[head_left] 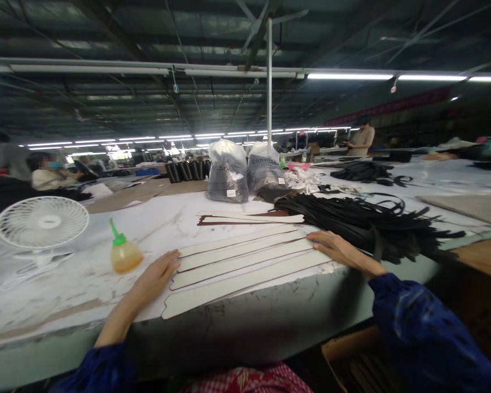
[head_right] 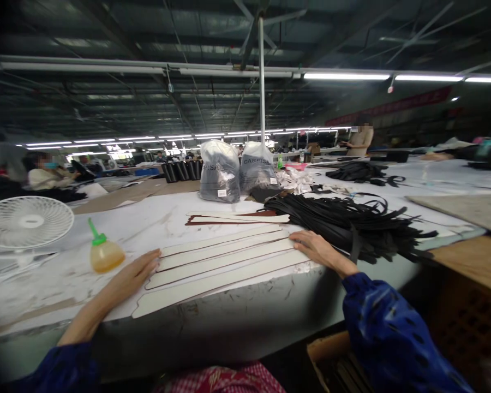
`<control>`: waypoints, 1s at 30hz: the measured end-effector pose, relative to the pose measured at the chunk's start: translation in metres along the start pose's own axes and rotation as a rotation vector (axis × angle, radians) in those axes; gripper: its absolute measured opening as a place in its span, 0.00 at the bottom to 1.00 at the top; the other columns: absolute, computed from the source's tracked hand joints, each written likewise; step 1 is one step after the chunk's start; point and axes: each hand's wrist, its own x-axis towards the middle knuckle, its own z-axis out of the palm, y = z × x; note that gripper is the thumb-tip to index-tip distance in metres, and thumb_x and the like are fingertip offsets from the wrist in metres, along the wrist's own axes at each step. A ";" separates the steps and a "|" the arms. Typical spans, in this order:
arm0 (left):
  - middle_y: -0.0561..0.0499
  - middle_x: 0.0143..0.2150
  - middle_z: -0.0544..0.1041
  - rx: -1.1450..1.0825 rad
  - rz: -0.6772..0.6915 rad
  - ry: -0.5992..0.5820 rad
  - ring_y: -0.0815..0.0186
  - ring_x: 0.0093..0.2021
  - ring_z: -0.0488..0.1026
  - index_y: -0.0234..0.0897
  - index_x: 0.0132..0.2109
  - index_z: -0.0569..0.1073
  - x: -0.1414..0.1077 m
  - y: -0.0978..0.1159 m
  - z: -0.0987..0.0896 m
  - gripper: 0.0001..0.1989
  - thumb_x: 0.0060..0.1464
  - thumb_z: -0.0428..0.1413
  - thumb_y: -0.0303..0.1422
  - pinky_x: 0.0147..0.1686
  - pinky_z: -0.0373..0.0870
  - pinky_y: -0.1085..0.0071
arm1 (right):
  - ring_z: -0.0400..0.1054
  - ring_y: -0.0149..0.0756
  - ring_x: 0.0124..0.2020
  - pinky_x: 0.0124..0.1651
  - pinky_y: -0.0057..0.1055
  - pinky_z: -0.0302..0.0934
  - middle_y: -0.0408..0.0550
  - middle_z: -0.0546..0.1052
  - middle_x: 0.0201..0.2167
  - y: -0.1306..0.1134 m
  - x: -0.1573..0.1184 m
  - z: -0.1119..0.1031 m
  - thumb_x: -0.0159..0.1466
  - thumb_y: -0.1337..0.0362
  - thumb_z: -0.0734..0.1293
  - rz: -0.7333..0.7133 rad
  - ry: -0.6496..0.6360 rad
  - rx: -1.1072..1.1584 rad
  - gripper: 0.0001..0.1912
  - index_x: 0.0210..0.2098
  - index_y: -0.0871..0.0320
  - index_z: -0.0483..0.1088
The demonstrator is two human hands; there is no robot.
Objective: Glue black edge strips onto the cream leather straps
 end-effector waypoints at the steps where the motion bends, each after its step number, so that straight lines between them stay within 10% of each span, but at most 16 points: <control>1: 0.43 0.60 0.70 -0.008 0.018 0.019 0.54 0.61 0.65 0.32 0.56 0.71 -0.005 -0.001 0.000 0.30 0.58 0.42 0.47 0.62 0.59 0.56 | 0.65 0.49 0.54 0.59 0.47 0.57 0.54 0.73 0.53 -0.001 0.000 0.000 0.65 0.47 0.55 -0.004 0.004 0.002 0.27 0.51 0.57 0.72; 7: 0.53 0.62 0.68 0.029 0.133 -0.085 0.53 0.65 0.59 0.49 0.58 0.69 -0.029 -0.002 0.011 0.24 0.59 0.43 0.48 0.61 0.56 0.46 | 0.66 0.48 0.54 0.58 0.46 0.58 0.53 0.74 0.52 -0.009 -0.002 -0.003 0.66 0.47 0.56 -0.002 0.011 0.006 0.25 0.50 0.55 0.72; 30: 0.51 0.57 0.73 -0.206 0.058 0.062 0.55 0.60 0.67 0.45 0.50 0.76 -0.033 0.000 0.005 0.23 0.56 0.48 0.51 0.62 0.59 0.55 | 0.70 0.47 0.46 0.50 0.42 0.65 0.54 0.75 0.48 -0.012 -0.003 -0.006 0.63 0.48 0.57 0.189 0.163 0.188 0.25 0.50 0.56 0.70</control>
